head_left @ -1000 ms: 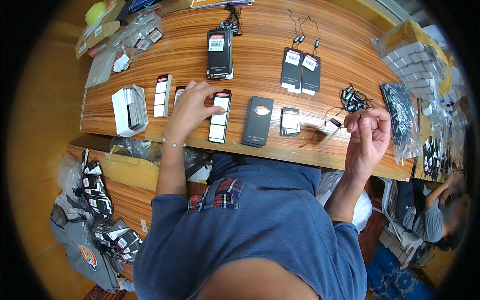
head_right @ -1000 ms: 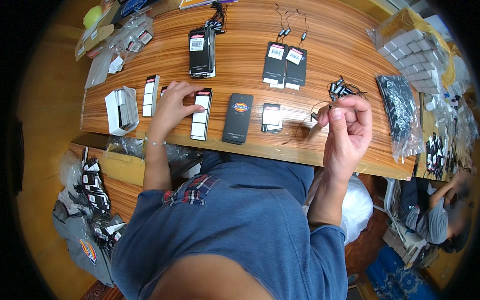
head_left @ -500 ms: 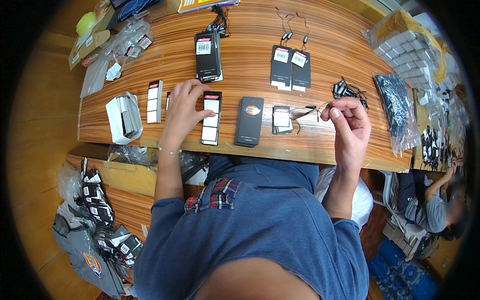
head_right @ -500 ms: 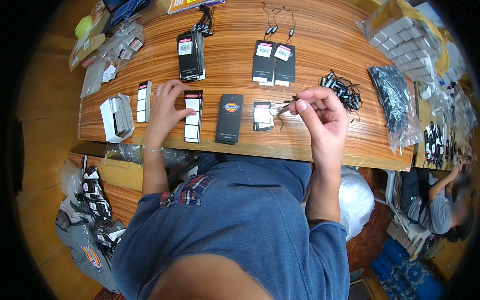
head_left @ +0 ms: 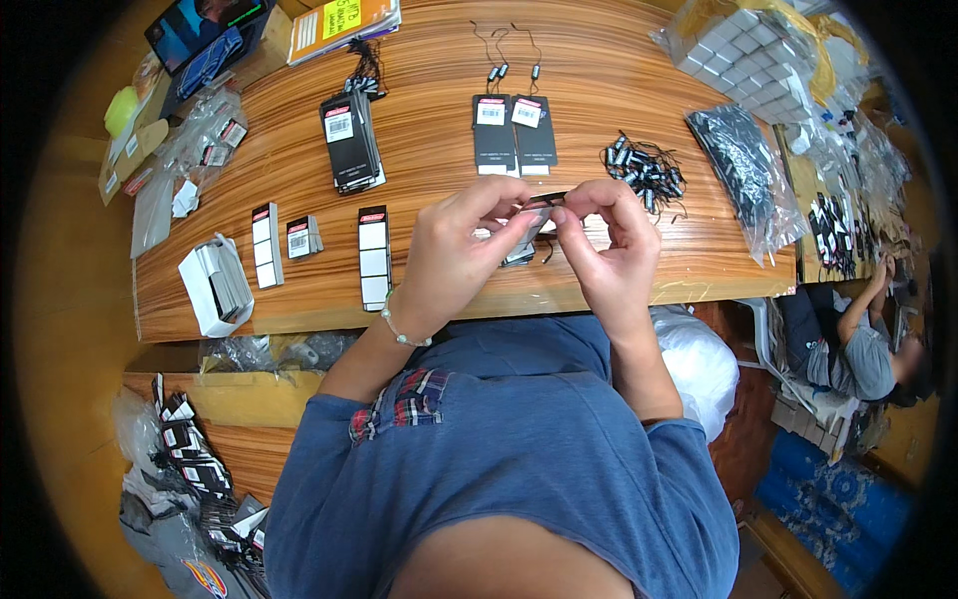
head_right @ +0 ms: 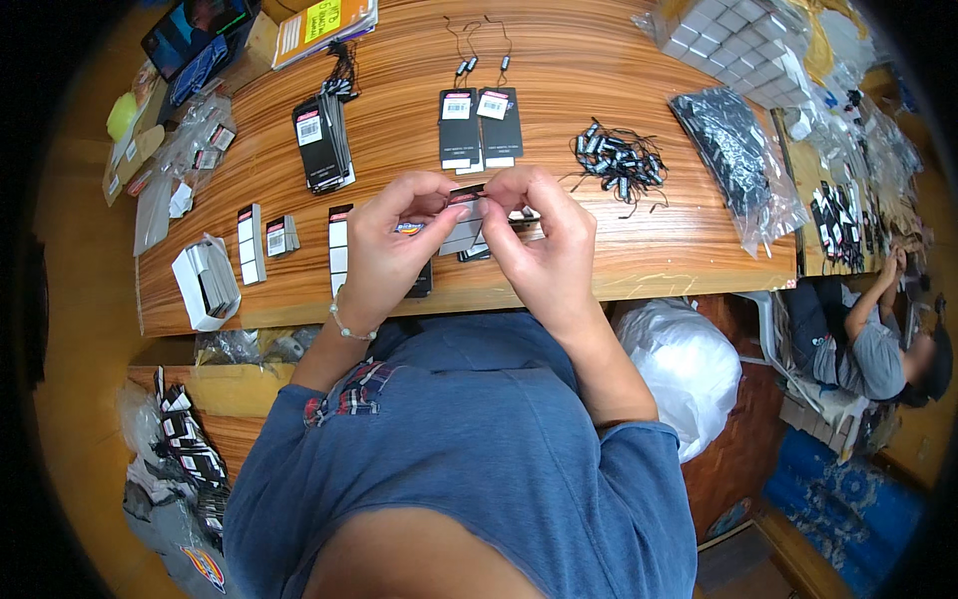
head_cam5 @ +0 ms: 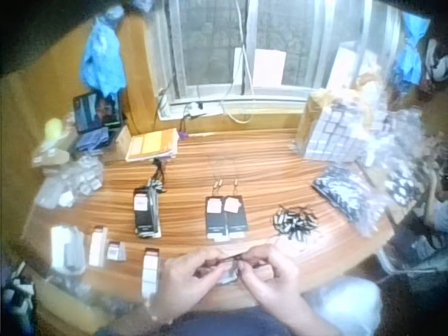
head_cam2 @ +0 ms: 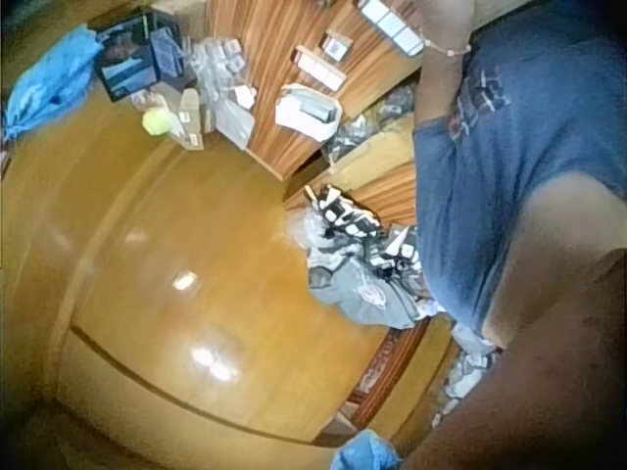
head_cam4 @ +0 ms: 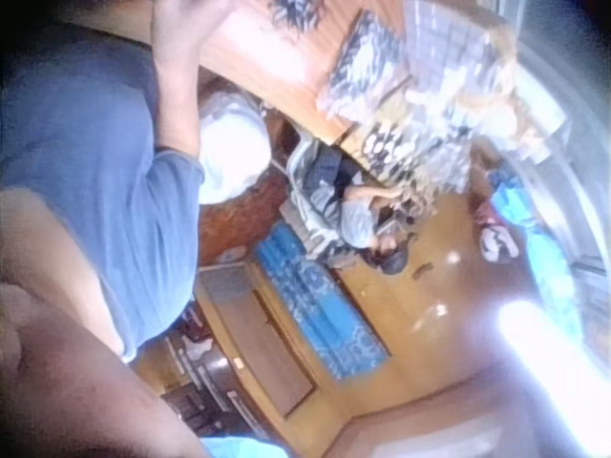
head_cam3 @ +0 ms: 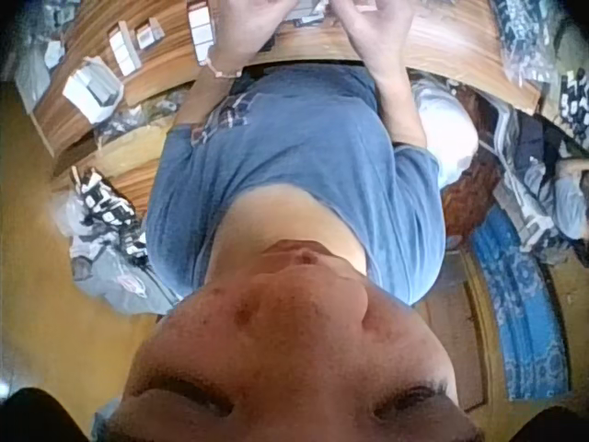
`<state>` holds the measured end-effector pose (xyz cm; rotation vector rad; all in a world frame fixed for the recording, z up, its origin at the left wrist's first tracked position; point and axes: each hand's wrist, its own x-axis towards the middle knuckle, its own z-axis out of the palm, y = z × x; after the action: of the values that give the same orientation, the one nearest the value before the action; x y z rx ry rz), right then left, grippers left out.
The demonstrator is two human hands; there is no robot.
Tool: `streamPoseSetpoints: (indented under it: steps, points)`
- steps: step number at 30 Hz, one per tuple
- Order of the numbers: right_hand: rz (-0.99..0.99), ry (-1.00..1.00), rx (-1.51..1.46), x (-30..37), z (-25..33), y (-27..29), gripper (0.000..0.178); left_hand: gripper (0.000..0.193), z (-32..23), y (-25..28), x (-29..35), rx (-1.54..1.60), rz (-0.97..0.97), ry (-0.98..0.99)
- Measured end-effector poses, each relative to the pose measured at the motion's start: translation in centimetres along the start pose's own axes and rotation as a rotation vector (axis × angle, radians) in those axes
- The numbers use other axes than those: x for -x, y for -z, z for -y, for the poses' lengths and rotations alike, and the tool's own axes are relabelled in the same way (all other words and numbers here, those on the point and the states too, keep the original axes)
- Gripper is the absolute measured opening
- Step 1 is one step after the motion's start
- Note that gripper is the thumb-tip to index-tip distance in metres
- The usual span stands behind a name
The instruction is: The person sits at a wooden table and assembles small electronic components by attaching black wires to rectangular tags. They handle the items by hand, picking up tags and wires, connecting them, and stacking the finished products into neat piles on the table.
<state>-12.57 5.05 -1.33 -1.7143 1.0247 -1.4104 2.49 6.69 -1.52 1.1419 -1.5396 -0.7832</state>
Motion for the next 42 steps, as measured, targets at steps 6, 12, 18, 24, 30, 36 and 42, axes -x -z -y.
streamPoseSetpoints:
  steps: [6,12,18,24,30,36,42]
  points:
    - [-0.086,0.028,0.007,0.4,-0.1,0.2,0.009,0.018,-0.3,-0.4,-0.2,0.002,0.021,-0.03]
    - [-0.136,0.041,-0.017,0.4,-0.3,-0.2,0.008,0.018,-0.4,-0.5,-0.1,0.083,0.004,0.022]
    - [-0.118,-0.012,-0.135,0.5,-0.4,-0.4,0.01,0.018,-0.4,-0.4,-0.5,0.028,0.057,-0.008]
    - [-0.148,-0.087,-0.241,0.5,-1.1,-0.3,0.01,0.017,-0.5,-0.7,-0.5,0.078,0.055,0.038]
    - [-0.172,0.044,-0.121,0.9,-1.7,-0.7,0.012,0.017,-0.3,-1.1,-0.6,0.003,0.027,-0.073]
    - [-0.166,-0.193,-0.445,0.6,-1.6,-0.3,0.019,0.015,-0.3,-0.7,-1.3,-0.163,0.017,-0.265]
    - [-0.044,-0.289,-0.516,0.2,-2.2,0.5,0.022,0.016,0.2,-0.7,-2.1,-0.322,0.019,-0.387]
